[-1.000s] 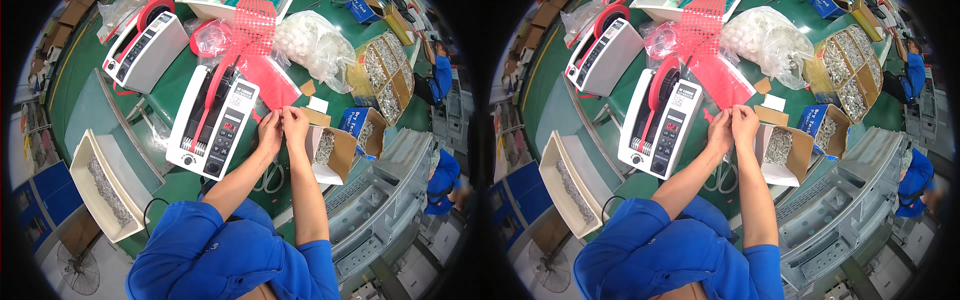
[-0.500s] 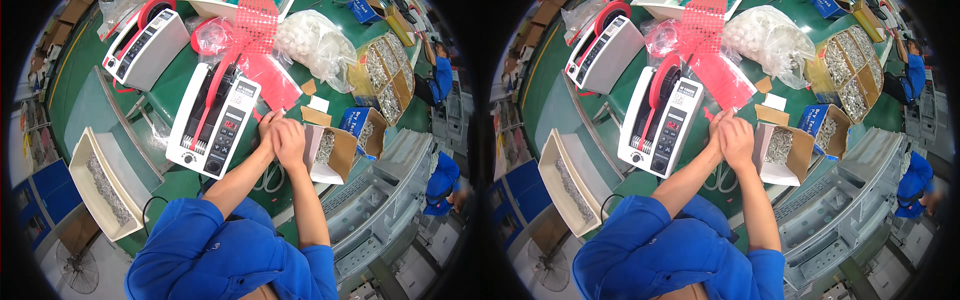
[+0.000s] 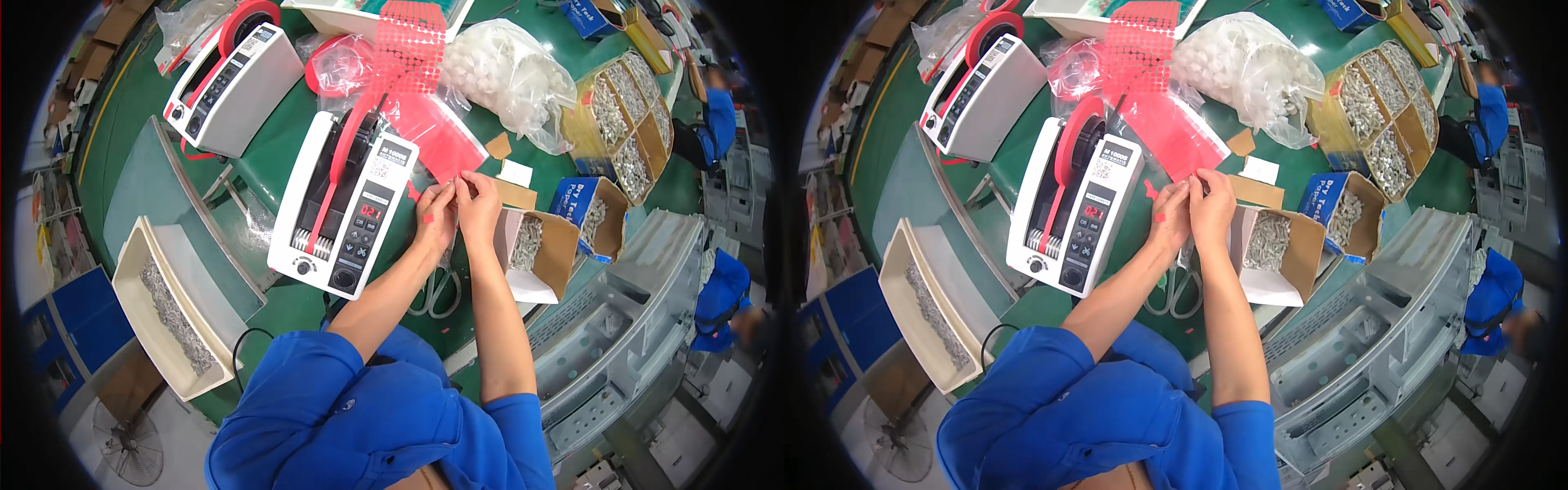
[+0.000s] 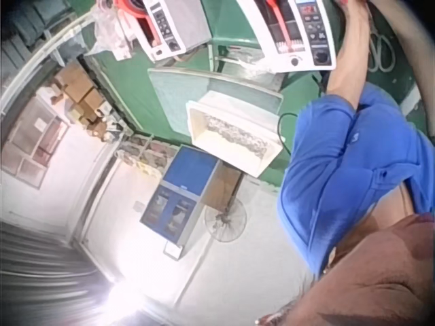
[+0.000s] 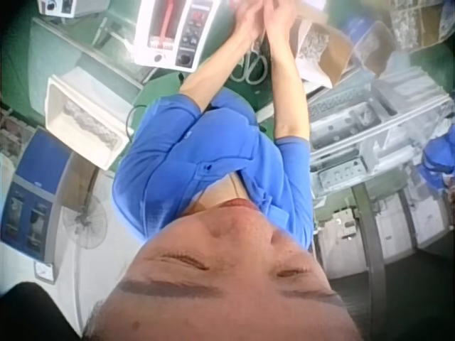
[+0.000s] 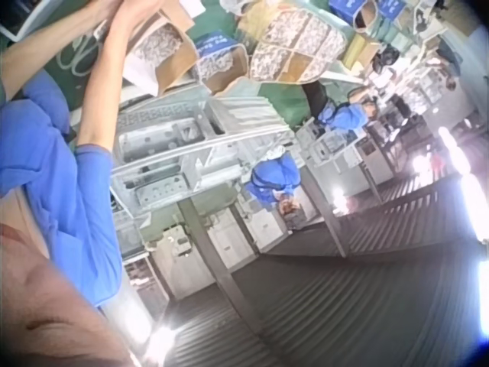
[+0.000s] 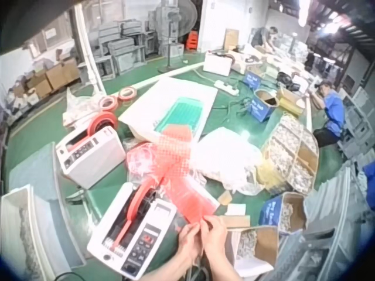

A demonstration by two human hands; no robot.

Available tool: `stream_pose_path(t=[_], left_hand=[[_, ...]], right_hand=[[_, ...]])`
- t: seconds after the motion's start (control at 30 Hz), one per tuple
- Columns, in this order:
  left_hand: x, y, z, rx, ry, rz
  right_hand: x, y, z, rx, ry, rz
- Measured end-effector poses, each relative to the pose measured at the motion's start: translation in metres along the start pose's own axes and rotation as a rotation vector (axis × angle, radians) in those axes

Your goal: Moving metal chassis parts and applying pink tape strips to seal or mark the seams of a metal enclosure.

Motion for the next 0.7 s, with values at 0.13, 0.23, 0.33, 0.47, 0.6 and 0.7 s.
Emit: stream_pose_path(t=[0.13, 0.23, 0.33, 0.47, 0.6, 0.7], left_hand=[[-0.001, 0.000, 0.000, -0.025, 0.059, 0.020], [-0.004, -0.002, 0.002, -0.056, 0.084, 0.040], [-0.005, 0.004, 0.002, -0.021, 0.055, 0.024], [-0.020, 0.008, 0.003, -0.010, 0.011, -0.069], [-0.001, -0.005, -0.003, -0.003, -0.018, -0.110], [-0.009, 0.009, 0.004, 0.006, -0.077, 0.008]], right_hand=[[-0.007, -0.002, 0.019, -0.206, -0.100, -0.083], [-0.013, -0.007, 0.028, -0.292, -0.156, -0.167], [-0.020, -0.007, 0.037, -0.218, -0.230, -0.184], [-0.018, -0.009, 0.046, -0.168, -0.183, -0.137], [-0.023, -0.008, 0.043, -0.243, -0.177, -0.212], [-0.022, -0.007, 0.041, -0.125, 0.007, -0.186]])
Point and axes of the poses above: each hand's wrist, its own y-axis away from the middle knuckle, its own x-axis out of the back of the hand, z = x × y, the point moved 7 cm from there along -y, towards the middle knuckle, and after that the axes turned 8 degrees about z, right-handed, at the moved point
